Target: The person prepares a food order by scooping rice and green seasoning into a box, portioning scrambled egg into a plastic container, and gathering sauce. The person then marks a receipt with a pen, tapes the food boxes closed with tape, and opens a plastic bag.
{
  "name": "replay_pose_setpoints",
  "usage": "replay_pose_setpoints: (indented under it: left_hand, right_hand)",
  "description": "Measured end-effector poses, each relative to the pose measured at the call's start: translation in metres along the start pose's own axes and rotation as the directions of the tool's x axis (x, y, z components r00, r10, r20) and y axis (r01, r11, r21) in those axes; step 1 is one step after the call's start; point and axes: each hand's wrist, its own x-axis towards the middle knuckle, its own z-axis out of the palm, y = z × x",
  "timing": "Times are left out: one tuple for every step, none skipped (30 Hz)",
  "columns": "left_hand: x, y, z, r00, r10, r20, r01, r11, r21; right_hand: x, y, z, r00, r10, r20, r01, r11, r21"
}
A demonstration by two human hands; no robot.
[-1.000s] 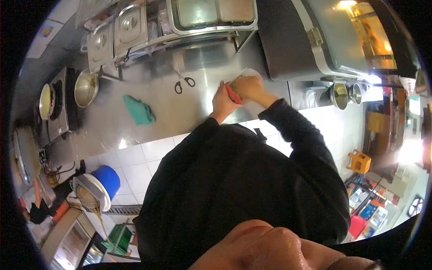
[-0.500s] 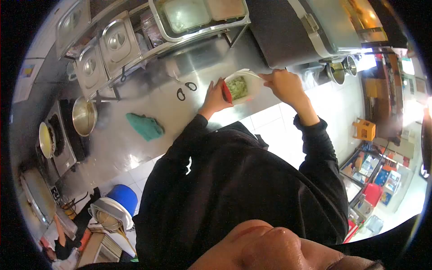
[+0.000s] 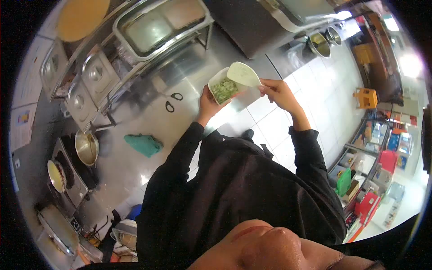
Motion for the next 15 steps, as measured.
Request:
replay_pose_setpoints:
  left_hand:
    - [-0.002, 0.002, 0.010, 0.997, 0.082, -0.004, -0.082, 0.994, 0.069]
    - [-0.006, 0.003, 0.021, 0.993, 0.114, 0.029, -0.115, 0.992, 0.049]
    - [-0.009, 0.009, 0.034, 0.987, 0.147, 0.061, -0.149, 0.989, 0.024]
    - [-0.013, 0.014, 0.051, 0.979, 0.182, 0.092, -0.183, 0.983, -0.004]
    - [-0.016, 0.016, 0.070, 0.979, 0.170, 0.117, -0.168, 0.986, -0.020]
    - [-0.021, 0.019, 0.093, 0.983, 0.132, 0.131, -0.117, 0.986, -0.116]
    - [-0.028, 0.023, 0.118, 0.983, 0.096, 0.157, -0.062, 0.976, -0.209]
    - [-0.034, 0.026, 0.147, 0.979, 0.061, 0.192, -0.001, 0.954, -0.299]
    - [-0.039, 0.028, 0.178, 0.966, 0.063, 0.250, 0.011, 0.959, -0.285]
    - [-0.043, 0.032, 0.209, 0.948, 0.068, 0.311, 0.020, 0.963, -0.270]
    - [-0.058, 0.037, 0.244, 0.919, 0.045, 0.391, 0.120, 0.914, -0.388]
    - [-0.072, 0.047, 0.279, 0.884, 0.021, 0.468, 0.236, 0.842, -0.485]
    - [-0.086, 0.057, 0.314, 0.841, -0.002, 0.541, 0.356, 0.755, -0.551]
    - [-0.100, 0.057, 0.342, 0.794, -0.041, 0.607, 0.459, 0.694, -0.554]
    - [-0.116, 0.063, 0.377, 0.752, -0.059, 0.656, 0.516, 0.672, -0.531]
  right_hand:
    - [-0.015, 0.003, -0.008, 1.000, 0.016, -0.003, -0.015, 0.996, 0.092]
    - [-0.031, 0.009, -0.015, 0.999, 0.032, -0.005, -0.031, 0.983, 0.182]
    - [-0.048, 0.018, -0.020, 0.985, -0.126, -0.119, 0.135, 0.989, 0.063]
    - [-0.067, 0.029, -0.025, 0.933, -0.291, -0.210, 0.280, 0.957, -0.079]
    - [-0.088, 0.039, -0.030, 0.848, -0.453, -0.274, 0.397, 0.887, -0.237]
    - [-0.117, 0.024, -0.040, 0.898, -0.378, -0.224, 0.230, 0.840, -0.492]
    - [-0.139, 0.033, -0.045, 0.863, -0.372, -0.342, 0.220, 0.886, -0.409]
    - [-0.163, 0.045, -0.054, 0.814, -0.354, -0.460, 0.217, 0.921, -0.324]
    - [-0.191, 0.061, -0.066, 0.803, -0.227, -0.551, 0.152, 0.972, -0.179]
    - [-0.221, 0.080, -0.077, 0.774, -0.092, -0.626, 0.100, 0.995, -0.023]
    - [-0.252, 0.101, -0.089, 0.731, 0.048, -0.680, 0.064, 0.988, 0.138]
    - [-0.283, 0.123, -0.099, 0.721, 0.081, -0.688, 0.127, 0.961, 0.246]
    - [-0.312, 0.143, -0.110, 0.712, 0.105, -0.695, 0.197, 0.919, 0.341]
    - [-0.338, 0.161, -0.115, 0.702, 0.127, -0.700, 0.272, 0.861, 0.429]
    - [-0.367, 0.179, -0.123, 0.681, 0.169, -0.713, 0.309, 0.817, 0.488]
